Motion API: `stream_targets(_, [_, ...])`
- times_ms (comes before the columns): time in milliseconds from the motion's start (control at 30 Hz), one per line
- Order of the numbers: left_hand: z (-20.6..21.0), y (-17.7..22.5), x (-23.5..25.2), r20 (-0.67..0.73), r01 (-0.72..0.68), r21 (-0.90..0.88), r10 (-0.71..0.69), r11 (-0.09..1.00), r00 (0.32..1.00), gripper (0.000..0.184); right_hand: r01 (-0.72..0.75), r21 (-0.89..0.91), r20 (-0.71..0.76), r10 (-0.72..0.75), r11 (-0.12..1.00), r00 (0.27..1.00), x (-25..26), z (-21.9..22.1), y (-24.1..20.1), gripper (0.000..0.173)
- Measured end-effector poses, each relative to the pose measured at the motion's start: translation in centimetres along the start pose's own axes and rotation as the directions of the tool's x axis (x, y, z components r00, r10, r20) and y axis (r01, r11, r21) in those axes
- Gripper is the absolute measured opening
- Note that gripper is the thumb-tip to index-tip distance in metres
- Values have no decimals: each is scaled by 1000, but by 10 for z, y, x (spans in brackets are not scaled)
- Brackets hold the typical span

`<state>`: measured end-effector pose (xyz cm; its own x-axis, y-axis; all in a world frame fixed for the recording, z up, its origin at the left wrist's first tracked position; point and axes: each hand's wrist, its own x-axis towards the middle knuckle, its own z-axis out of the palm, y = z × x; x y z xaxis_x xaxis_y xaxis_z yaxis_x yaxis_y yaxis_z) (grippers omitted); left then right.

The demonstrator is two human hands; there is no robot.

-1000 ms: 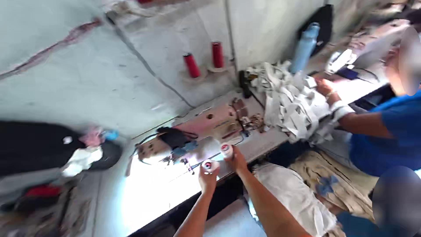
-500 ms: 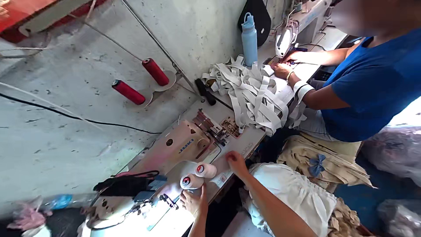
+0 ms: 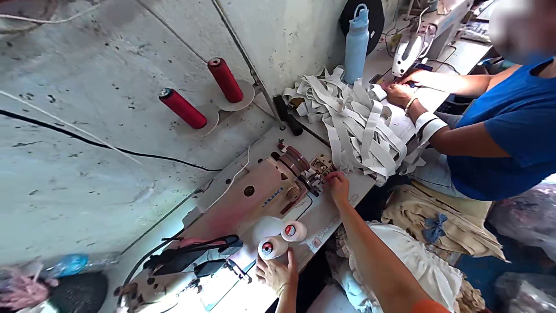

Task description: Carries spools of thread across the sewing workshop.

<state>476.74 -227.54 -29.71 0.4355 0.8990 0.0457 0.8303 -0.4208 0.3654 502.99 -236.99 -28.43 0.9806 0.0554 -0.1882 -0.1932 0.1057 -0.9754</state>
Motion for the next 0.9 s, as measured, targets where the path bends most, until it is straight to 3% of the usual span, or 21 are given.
stream_targets(67, [1, -1, 0, -4, -1, -9, 1, 1000, 1000, 100, -44, -49, 138, 51, 998, 989, 16, 2, -5, 34])
stream_targets(167, [0, -2, 1, 8, 12, -20, -12, 1000, 1000, 101, -14, -335, 397, 154, 942, 905, 36, 6, -17, 39])
stream_targets(267, [2, -4, 2, 13, 13, -18, -13, 1000, 1000, 101, 90, -532, 472, 207, 842, 857, 44, 11, -25, 36])
stream_targets(400, [-2, -4, 2, 49, 7, -35, -6, 999, 999, 99, 213, -655, 454, 152, 725, 878, 34, 20, -30, 36])
stream_targets(500, [-2, -4, 4, 36, -4, -39, 5, 999, 999, 99, 223, -664, 399, 86, 714, 913, 28, 26, -22, 35])
stream_targets(633, [3, -10, 5, 6, -27, -47, 27, 999, 1000, 98, 202, -617, 304, -7, 761, 953, 23, 29, -6, 35])
stream_targets(733, [4, -12, 5, 5, -27, -63, 27, 998, 1000, 97, 98, -495, 57, -80, 863, 995, 39, 14, -15, 40])
stream_targets(767, [2, -12, 6, 10, -25, -68, 26, 997, 1000, 98, 95, -474, 34, -89, 876, 995, 51, 7, -27, 42])
stream_targets(833, [0, -11, 9, 36, -18, -74, 20, 997, 999, 99, 198, -529, 148, -140, 825, 979, 63, 0, -49, 42])
stream_targets(900, [1, -11, 5, 43, -13, -72, 16, 997, 999, 100, 280, -693, 276, -114, 664, 954, 55, -10, -62, 34])
